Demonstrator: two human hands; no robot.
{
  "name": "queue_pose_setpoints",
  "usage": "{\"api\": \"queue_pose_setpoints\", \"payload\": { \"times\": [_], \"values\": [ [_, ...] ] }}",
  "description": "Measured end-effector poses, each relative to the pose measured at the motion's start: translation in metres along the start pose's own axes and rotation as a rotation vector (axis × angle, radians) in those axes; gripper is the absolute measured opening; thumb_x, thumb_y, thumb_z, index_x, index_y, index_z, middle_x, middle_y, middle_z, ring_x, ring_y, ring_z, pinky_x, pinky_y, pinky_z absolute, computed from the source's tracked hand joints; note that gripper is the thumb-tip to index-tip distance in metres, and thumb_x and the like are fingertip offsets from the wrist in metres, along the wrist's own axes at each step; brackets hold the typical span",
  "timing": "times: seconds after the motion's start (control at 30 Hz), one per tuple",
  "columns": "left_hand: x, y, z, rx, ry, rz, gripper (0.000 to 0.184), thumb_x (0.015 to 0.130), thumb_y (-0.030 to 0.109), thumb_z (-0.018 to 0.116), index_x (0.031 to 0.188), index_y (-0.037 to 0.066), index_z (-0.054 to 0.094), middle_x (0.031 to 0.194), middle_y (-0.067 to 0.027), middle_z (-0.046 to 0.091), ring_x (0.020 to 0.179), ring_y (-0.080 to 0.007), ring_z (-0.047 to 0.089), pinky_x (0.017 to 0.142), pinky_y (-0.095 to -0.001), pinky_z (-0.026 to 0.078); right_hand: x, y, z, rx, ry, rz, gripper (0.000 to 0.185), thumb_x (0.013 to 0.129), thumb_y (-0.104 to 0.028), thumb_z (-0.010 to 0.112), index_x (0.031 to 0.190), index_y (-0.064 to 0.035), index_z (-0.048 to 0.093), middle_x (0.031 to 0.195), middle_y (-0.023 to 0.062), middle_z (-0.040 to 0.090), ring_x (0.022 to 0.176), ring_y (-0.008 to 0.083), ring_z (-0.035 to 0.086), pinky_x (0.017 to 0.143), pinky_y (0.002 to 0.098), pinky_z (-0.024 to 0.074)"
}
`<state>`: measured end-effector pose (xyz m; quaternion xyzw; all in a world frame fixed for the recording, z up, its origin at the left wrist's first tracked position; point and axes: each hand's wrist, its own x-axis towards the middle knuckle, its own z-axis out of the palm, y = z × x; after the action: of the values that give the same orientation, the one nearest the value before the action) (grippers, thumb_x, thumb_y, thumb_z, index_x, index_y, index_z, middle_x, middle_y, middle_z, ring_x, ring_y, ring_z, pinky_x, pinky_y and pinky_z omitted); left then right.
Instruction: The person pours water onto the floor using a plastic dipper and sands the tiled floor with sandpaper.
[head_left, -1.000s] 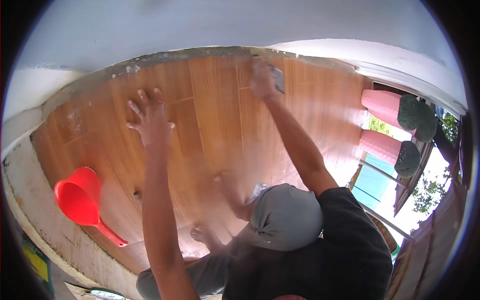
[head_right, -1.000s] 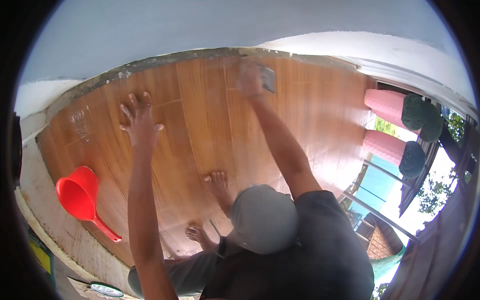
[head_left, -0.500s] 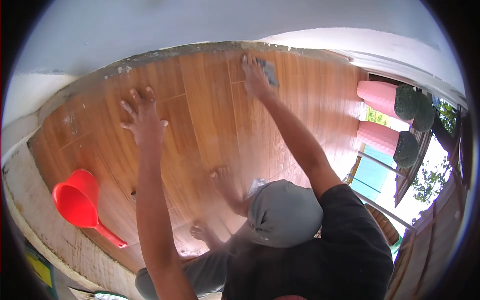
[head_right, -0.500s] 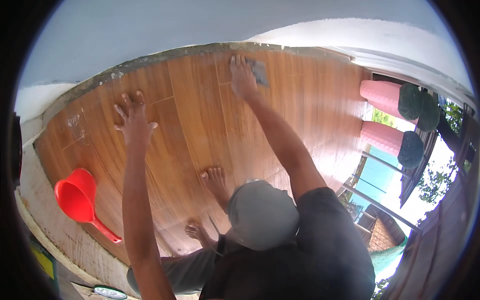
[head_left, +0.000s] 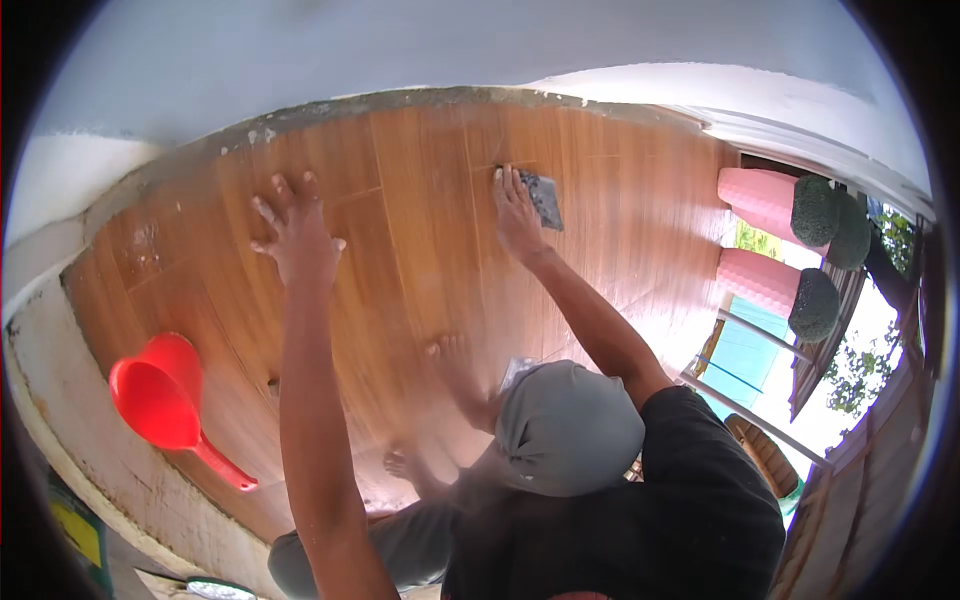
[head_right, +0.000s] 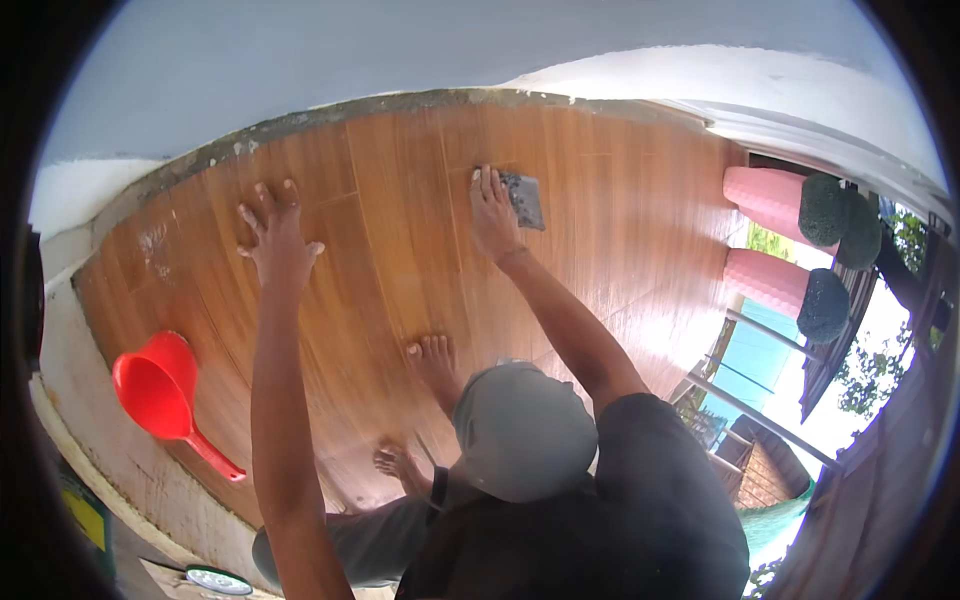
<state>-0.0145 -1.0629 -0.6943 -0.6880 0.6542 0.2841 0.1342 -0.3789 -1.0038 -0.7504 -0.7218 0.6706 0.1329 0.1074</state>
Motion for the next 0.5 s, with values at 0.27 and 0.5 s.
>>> {"api": "queue_pose_setpoints", "payload": {
  "times": [0.27,0.5],
  "values": [
    [0.002,0.005,-0.009,0.000,-0.018,0.002,0.101,0.079,0.025,0.081,0.157,0.027,0.018,0.165,-0.0125,0.004,0.149,-0.0466,0.006,0.101,-0.0787,0.035,0.054,0.014,-0.012,-0.261,-0.059,0.035,0.075,0.080,0.010,0.042,0.152,0.0068,0.021,0.161,0.0288,0.009,0.150,0.0409,0.014,0.123,0.0429,0.0181],
    [0.000,0.012,-0.009,0.054,-0.013,-0.008,0.104,0.078,0.025,0.082,0.157,0.028,0.014,0.165,-0.0122,0.004,0.149,-0.0469,0.005,0.101,-0.0783,0.035,0.037,-0.019,-0.042,0.201,0.118,-0.150,0.076,0.080,0.012,0.043,0.152,0.0055,0.021,0.162,0.0261,0.012,0.151,0.0398,0.010,0.123,0.0462,0.0163]
  ]
}}
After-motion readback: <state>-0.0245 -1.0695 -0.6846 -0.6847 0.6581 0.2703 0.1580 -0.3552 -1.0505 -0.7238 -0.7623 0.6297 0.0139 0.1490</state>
